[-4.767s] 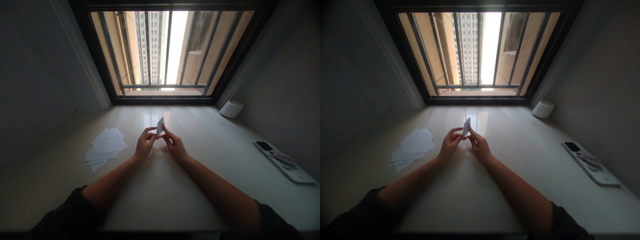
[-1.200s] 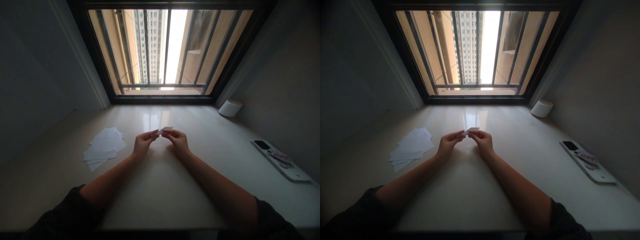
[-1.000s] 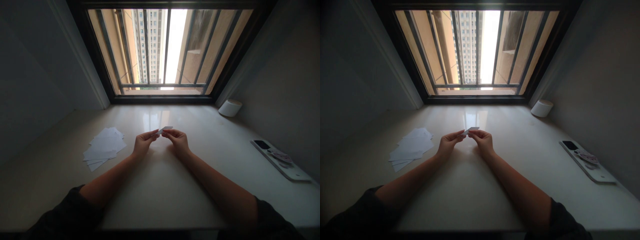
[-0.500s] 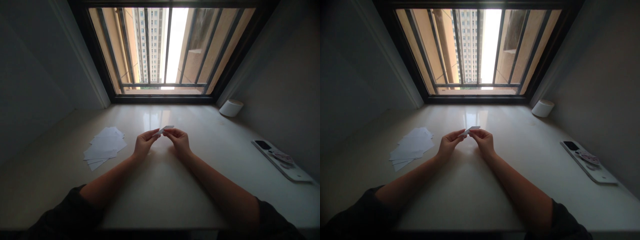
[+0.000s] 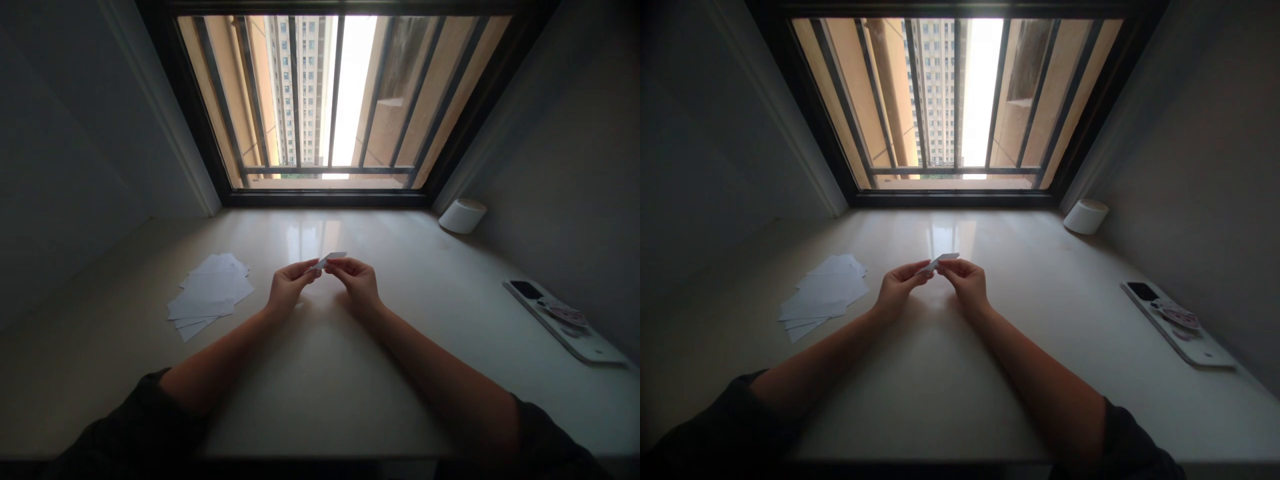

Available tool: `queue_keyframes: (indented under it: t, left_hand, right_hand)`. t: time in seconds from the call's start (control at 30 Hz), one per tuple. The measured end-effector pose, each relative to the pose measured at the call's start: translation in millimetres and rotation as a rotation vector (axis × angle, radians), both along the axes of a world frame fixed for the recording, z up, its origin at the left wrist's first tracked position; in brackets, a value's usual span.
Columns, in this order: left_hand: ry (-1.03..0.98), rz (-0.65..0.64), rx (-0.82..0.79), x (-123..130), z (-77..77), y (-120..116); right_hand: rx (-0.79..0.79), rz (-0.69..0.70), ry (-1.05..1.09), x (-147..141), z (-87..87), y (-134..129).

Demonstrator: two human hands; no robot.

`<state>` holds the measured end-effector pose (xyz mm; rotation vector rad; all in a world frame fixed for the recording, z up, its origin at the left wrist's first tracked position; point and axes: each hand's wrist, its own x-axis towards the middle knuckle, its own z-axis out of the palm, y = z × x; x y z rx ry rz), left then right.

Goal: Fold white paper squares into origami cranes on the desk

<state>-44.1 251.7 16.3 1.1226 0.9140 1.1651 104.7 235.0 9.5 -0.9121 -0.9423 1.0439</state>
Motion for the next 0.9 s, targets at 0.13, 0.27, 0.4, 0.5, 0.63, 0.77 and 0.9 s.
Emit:
queue_keyframes:
  t: [0.13,0.27,0.4,0.5,0.63,0.77,0.9]
  left_hand:
    - [0.005,-0.014,-0.022,0,1.3,1]
    - [0.023,-0.028,-0.016,-1,2.6,1]
    - [0.035,-0.028,0.068,-2,2.4,0]
    - [0.011,-0.047,0.103,-1,1.8,-1]
    - [0.009,-0.024,0.076,0,1.8,-2]
    - [0.008,-0.021,0.038,1,2.2,-2]
    - [-0.001,-0.051,0.007,1,3.0,-2]
  right_hand:
    - [0.012,0.002,0.042,2,0.9,2]
    - [0.020,0.026,0.075,1,0.1,2]
    - [-0.025,-0.013,0.100,-4,-0.3,-1]
    - [-0.036,-0.036,0.088,-8,0.3,-4]
    - [-0.014,-0.016,0.068,-9,0.0,-5]
    - [-0.009,0.005,0.067,-8,-1.6,-4]
    - [-0.025,-0.011,0.102,-6,-2.4,-2]
